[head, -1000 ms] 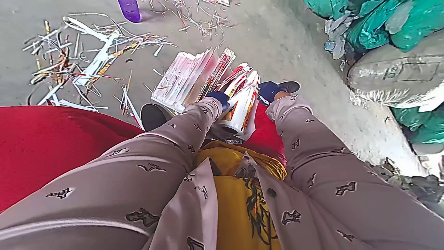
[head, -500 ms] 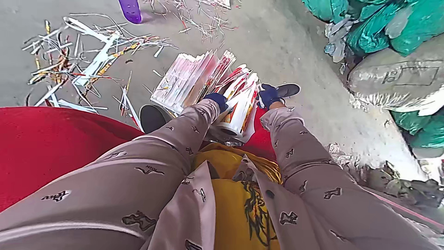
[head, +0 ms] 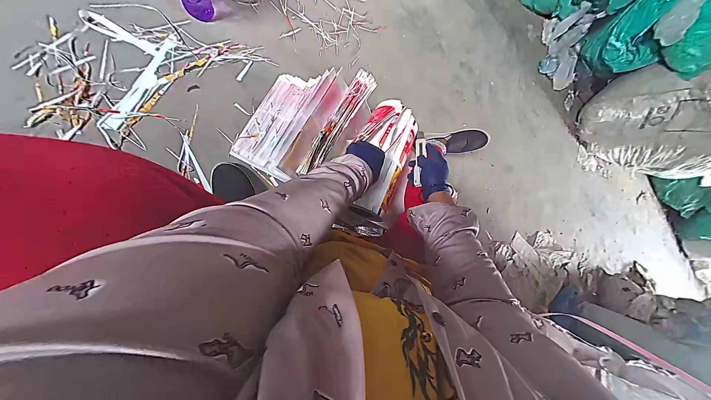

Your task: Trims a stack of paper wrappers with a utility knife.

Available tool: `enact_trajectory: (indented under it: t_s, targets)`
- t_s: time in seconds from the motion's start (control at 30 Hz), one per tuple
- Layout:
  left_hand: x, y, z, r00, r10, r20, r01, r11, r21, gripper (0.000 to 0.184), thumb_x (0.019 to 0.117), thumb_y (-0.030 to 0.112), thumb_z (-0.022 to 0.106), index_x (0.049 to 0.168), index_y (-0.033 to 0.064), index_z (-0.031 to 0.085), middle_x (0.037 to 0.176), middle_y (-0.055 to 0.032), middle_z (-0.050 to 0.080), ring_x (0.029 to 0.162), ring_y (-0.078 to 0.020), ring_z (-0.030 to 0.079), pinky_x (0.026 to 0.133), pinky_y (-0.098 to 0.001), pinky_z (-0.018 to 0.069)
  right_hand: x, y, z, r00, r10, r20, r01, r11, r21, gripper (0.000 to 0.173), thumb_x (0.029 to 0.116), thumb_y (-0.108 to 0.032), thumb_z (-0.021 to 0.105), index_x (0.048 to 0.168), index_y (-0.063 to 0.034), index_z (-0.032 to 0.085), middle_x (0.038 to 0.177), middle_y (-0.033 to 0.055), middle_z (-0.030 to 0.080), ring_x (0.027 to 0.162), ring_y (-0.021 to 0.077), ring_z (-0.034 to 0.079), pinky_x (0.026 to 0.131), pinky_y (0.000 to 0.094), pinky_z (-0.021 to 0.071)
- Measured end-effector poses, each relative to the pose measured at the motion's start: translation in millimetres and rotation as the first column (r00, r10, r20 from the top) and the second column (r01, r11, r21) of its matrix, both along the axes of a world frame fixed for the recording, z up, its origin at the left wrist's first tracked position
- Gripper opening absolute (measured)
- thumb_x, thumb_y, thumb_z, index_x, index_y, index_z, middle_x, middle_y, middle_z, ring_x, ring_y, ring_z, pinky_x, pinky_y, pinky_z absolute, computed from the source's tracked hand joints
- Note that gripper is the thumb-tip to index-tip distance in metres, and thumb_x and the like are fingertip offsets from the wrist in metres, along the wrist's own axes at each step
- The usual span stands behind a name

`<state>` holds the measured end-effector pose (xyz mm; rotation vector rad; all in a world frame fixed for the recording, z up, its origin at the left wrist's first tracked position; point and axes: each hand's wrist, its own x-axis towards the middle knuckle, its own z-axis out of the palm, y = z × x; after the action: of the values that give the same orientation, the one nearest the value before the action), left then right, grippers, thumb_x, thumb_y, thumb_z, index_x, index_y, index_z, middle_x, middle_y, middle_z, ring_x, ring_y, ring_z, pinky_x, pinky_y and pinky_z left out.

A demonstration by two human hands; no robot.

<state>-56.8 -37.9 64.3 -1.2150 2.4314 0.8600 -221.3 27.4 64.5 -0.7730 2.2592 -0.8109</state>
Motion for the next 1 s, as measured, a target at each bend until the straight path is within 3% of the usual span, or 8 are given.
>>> enact_trajectory:
  t_s: [0.17,0.27,0.33,0.43,0.57,0.67,0.77,1.0]
  targets:
    - [-41.9,-18.4,-3.2,0.999,0.027,-0.046,-0.032,0.992,-0.118,0.042,0.0806,0.029,0.079,0.114,0.0037,0.073,0.136,-0.0243,0.061,0.128,-0.0493,0.055,0.089,-0.0702,0.0530,-11.4,9.7,1.1,0.999,-0.018,0.050,0.019,1.000,-0.017,0.052,0.1087,-0.018,0.046,0.160,-0.0210,0.038,0.102,0.0124,0.073,0.066,0.0215,0.070,0.057,0.0387,0.0599]
    - [-54.8,-30.9,-16.0,0.995,-0.015,-0.095,-0.003,0.983,-0.185,0.058,0.0767,0.028,0.084,0.131,0.0168,0.068,0.161,-0.0163,0.040,0.150,-0.0512,0.028,0.096,-0.0776,0.0457,-17.2,12.1,-2.3,0.998,-0.001,0.055,0.001,1.000,0.002,0.051,0.1094,-0.018,0.045,0.160,-0.0203,0.038,0.106,0.0133,0.072,0.067,0.0220,0.070,0.057,0.0391,0.0600]
    - [-61.9,-36.8,-22.2,0.994,-0.011,-0.111,-0.011,0.981,-0.191,0.062,0.0762,0.030,0.085,0.133,0.0149,0.068,0.169,-0.0145,0.029,0.156,-0.0488,0.015,0.105,-0.0807,0.0359,-20.4,8.5,-4.4,0.999,0.012,0.050,-0.013,1.000,0.015,0.051,0.1097,-0.019,0.044,0.160,-0.0203,0.038,0.103,0.0124,0.073,0.065,0.0213,0.069,0.056,0.0388,0.0592]
    - [-71.7,-41.9,-30.6,0.993,0.097,-0.069,-0.107,0.982,-0.156,0.073,0.0769,0.040,0.080,0.141,0.0100,0.061,0.168,-0.0164,0.029,0.156,-0.0462,0.019,0.116,-0.0753,0.0270,-23.8,1.9,-8.2,0.998,0.033,0.049,-0.035,0.999,0.034,0.052,0.1090,-0.019,0.044,0.161,-0.0206,0.036,0.101,0.0101,0.072,0.064,0.0207,0.068,0.055,0.0385,0.0593]
    - [-73.1,-55.0,-38.7,0.993,0.116,0.016,-0.113,0.986,-0.121,0.072,0.0835,0.068,0.067,0.134,0.0162,0.069,0.169,-0.0120,0.030,0.157,-0.0484,0.013,0.114,-0.0838,0.0101,-25.4,-16.3,-13.4,0.995,0.095,0.001,-0.095,0.994,0.055,0.053,0.1078,-0.019,0.045,0.160,-0.0193,0.038,0.101,0.0102,0.073,0.067,0.0223,0.069,0.058,0.0410,0.0602]
    - [-73.7,-58.2,-34.9,0.987,0.159,-0.006,-0.159,0.987,-0.019,0.077,0.0892,0.048,0.068,0.151,0.0049,0.051,0.167,-0.0248,0.029,0.149,-0.0566,0.027,0.113,-0.0813,0.0211,-28.2,-31.3,-14.8,0.987,0.154,-0.054,-0.150,0.986,0.080,0.053,0.1088,-0.021,0.043,0.162,-0.0199,0.035,0.100,0.0090,0.074,0.067,0.0214,0.070,0.060,0.0409,0.0609]
    - [-61.7,-64.9,-26.7,0.996,0.068,-0.056,-0.064,0.996,0.064,0.052,0.0984,0.029,0.060,0.137,-0.0056,0.057,0.146,-0.0318,0.051,0.130,-0.0514,0.055,0.099,-0.0711,0.0475,-29.4,-49.4,-10.8,0.977,0.184,-0.111,-0.172,0.979,0.110,0.053,0.1083,-0.021,0.043,0.161,-0.0200,0.037,0.102,0.0092,0.074,0.067,0.0208,0.070,0.061,0.0412,0.0608]
    - [-35.0,-99.6,-50.0,0.988,-0.021,-0.153,0.042,0.990,0.138,0.049,0.1077,0.035,0.049,0.136,-0.0029,0.060,0.135,-0.0302,0.062,0.131,-0.0479,0.057,0.106,-0.0702,0.0430,-33.6,-80.0,-11.9,0.965,0.214,-0.153,-0.172,0.954,0.248,0.055,0.1077,-0.021,0.044,0.162,-0.0236,0.035,0.114,0.0141,0.072,0.077,0.0260,0.073,0.065,0.0447,0.0625]
